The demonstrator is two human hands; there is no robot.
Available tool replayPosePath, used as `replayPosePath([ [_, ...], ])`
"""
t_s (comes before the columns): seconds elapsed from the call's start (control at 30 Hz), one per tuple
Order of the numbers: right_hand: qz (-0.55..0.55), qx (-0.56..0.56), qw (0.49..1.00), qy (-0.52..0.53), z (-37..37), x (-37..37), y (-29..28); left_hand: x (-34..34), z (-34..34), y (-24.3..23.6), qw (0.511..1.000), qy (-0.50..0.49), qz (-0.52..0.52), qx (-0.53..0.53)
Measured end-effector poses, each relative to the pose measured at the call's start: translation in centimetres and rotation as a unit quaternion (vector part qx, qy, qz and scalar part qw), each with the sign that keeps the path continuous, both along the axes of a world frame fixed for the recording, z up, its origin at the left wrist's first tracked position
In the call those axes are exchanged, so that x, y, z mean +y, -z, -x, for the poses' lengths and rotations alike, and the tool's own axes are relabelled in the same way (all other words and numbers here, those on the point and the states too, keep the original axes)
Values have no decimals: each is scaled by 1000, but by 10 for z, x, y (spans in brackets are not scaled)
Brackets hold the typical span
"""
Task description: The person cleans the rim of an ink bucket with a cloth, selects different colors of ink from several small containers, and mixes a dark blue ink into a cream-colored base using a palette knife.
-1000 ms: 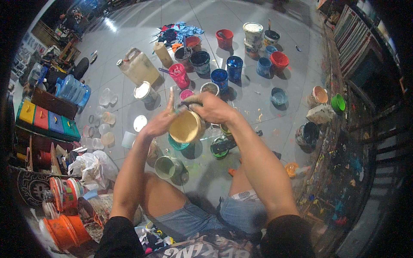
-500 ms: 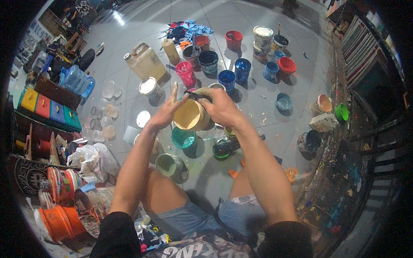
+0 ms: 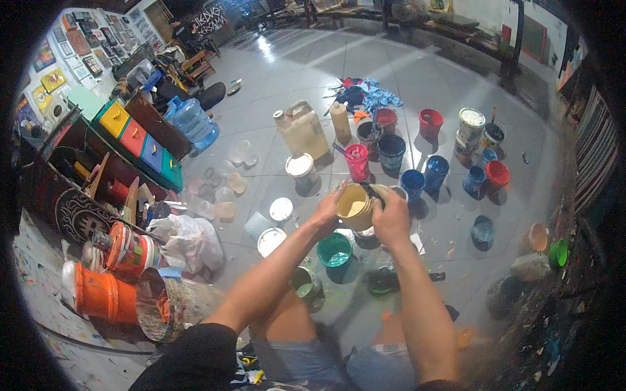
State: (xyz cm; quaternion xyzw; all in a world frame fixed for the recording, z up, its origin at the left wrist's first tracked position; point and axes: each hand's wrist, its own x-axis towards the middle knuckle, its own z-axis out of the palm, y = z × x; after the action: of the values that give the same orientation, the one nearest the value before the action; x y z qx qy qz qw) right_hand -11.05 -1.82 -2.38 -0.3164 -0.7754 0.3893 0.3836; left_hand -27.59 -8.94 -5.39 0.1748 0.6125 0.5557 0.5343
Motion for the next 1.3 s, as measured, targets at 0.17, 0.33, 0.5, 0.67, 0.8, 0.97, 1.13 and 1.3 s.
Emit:
replayPosePath([
  [0.17,-35,8,999,17,9,-13,-3,5,5,23,994,-83,-60,-44],
  [0.33,-68,8,997,30,16,-26,-8,7,-15,5,975,-206,-37,-70],
  [0.5,-62,-32,998,5,22,-35,2,9,-14,12,954,-233,-83,-167],
  [0.67,-94,-54,994,-9,26,-51,13,6,-15,-1,945,-258,-79,-183],
  [0.8,-136,-42,990,12,34,-59,8,5,-7,-1,944,-256,-80,-192],
  [0.97,-148,-32,988,32,36,-70,5,11,-1,19,935,-231,-120,-242],
  [1.13,-54,61,993,90,47,-57,9,17,-6,12,957,-242,-58,-150],
  [1.3,80,67,968,227,41,-40,26,12,-17,1,978,-169,-66,-105],
])
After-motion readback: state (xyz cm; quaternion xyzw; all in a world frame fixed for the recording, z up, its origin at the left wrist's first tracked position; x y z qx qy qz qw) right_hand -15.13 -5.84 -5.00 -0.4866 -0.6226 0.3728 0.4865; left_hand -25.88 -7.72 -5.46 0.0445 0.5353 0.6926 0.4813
